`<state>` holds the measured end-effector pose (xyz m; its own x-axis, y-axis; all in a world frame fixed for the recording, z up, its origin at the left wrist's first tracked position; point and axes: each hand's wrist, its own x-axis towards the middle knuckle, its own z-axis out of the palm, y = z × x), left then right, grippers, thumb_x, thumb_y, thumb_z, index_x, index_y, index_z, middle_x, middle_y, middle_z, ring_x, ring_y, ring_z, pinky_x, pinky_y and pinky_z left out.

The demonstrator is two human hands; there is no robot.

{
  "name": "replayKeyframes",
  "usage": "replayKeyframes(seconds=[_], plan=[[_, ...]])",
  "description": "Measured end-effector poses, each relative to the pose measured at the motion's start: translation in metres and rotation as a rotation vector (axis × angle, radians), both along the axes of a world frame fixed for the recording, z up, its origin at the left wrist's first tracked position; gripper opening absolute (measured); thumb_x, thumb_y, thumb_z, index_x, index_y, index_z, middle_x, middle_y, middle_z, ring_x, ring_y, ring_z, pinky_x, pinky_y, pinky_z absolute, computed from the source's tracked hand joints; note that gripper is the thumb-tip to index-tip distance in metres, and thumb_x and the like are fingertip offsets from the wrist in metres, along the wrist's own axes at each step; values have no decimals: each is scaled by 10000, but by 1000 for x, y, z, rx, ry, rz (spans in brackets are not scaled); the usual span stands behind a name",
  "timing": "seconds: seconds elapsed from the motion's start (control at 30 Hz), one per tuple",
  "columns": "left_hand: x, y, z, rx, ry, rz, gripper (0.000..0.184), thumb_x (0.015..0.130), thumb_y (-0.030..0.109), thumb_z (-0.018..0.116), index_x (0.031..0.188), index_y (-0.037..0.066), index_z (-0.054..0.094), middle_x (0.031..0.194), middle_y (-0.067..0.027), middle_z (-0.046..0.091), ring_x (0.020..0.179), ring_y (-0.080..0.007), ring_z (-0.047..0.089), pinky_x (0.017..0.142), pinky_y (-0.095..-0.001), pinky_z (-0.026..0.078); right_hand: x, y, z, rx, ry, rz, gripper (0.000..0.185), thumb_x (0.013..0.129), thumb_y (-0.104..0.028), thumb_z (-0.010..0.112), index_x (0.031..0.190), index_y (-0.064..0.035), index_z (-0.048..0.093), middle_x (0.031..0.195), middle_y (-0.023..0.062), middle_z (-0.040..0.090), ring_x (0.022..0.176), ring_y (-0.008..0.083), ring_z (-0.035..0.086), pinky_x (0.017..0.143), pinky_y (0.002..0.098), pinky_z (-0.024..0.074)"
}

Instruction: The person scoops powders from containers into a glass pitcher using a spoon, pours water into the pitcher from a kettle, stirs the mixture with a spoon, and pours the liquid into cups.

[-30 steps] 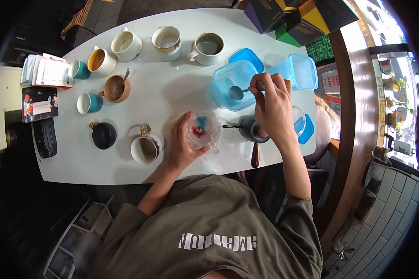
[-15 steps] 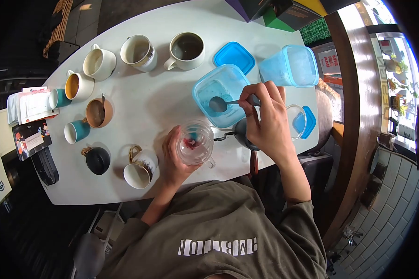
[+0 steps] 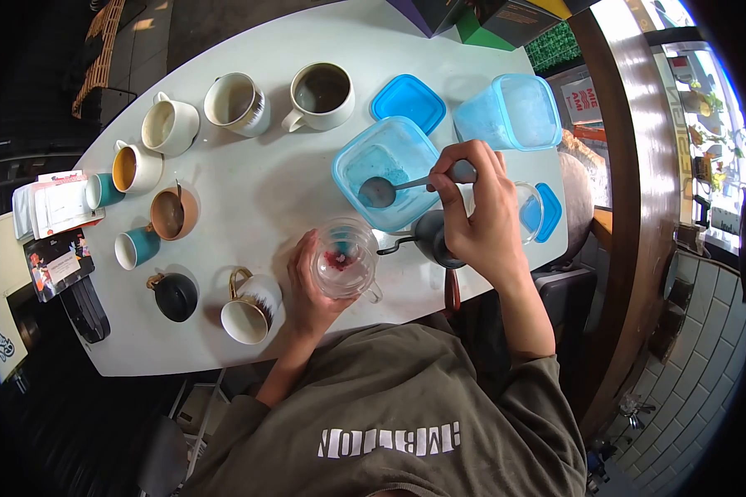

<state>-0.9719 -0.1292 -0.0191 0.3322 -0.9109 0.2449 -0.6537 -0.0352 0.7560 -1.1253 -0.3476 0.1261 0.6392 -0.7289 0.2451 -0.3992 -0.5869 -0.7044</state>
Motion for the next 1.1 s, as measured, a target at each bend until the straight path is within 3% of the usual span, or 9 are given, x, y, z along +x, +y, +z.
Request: replayKeyframes(seconds=[0.17, 0.2, 0.3, 0.47, 0.57, 0.63, 0.97, 1.03, 1.1], plan=[[0, 0, -2, 6, -9, 1, 1121, 667, 448, 909, 1485, -17, 300, 1454, -248, 424, 1325, -418, 441, 1104, -504, 392, -5, 2, 7, 197, -101, -152, 152, 879, 48, 623, 987, -27, 546, 852, 86, 637, 809, 271, 625, 775, 357, 478], [0, 0, -2, 4, -18, 1, 1119, 668, 449, 908, 1484, -17, 301, 1453, -249, 423, 1326, -418, 441, 1105, -505, 392, -8, 1, 10, 166, -90, -150, 121, 911, 28, 619, 987, -21, 537, 851, 101, 646, 781, 232, 678, 731, 315, 506], [0, 1, -2, 8, -29, 1, 1111, 676, 452, 904, 1483, -18, 303, 1453, -250, 423, 1326, -419, 439, 1108, -505, 391, -14, -2, 15, 271, -161, -211, 88, 942, 1, 602, 992, -13, 531, 828, 103, 652, 750, 201, 695, 730, 292, 497], [1, 0, 1, 8, -20, -1, 1089, 694, 449, 891, 1482, -19, 304, 1457, -250, 420, 1330, -421, 434, 1114, -504, 388, -39, -20, 2, 256, -328, -219, 99, 977, -54, 616, 1023, -16, 537, 839, 30, 633, 774, 118, 668, 724, 252, 453], [1, 0, -1, 9, -23, -2, 1086, 696, 453, 887, 1482, -19, 306, 1464, -240, 419, 1331, -416, 435, 1113, -502, 391, -42, -17, 20, 360, -479, -240, 88, 996, -60, 597, 1024, -16, 527, 861, 36, 601, 796, 139, 650, 755, 264, 462], [0, 0, -2, 11, -39, 16, 1122, 693, 583, 856, 1480, -6, 316, 1434, -226, 446, 1306, -406, 464, 1078, -509, 418, -49, -16, 24, 364, -517, -232, 101, 999, -61, 595, 1043, -16, 517, 863, 52, 608, 800, 153, 651, 769, 278, 479], [1, -1, -2, -3, -76, 29, 1096, 723, 617, 815, 1482, -6, 329, 1434, -229, 444, 1293, -400, 471, 1073, -503, 420, -47, 42, 32, 388, -504, -189, 110, 1001, -32, 571, 1069, -2, 489, 890, 93, 626, 803, 161, 653, 803, 272, 481], [1, -2, -3, -7, -69, 33, 1096, 725, 614, 815, 1481, -12, 328, 1433, -233, 445, 1296, -404, 468, 1077, -505, 418, -44, 56, 30, 309, -428, -170, 142, 977, -5, 577, 1083, 11, 483, 887, 111, 617, 841, 165, 643, 834, 267, 471], [0, -2, -3, -15, -61, 33, 1096, 727, 611, 814, 1481, -18, 327, 1431, -237, 445, 1299, -409, 465, 1081, -507, 415, -33, 75, 32, 227, -335, -110, 200, 863, 73, 615, 1030, 8, 526, 874, 97, 611, 833, 196, 609, 823, 317, 456]])
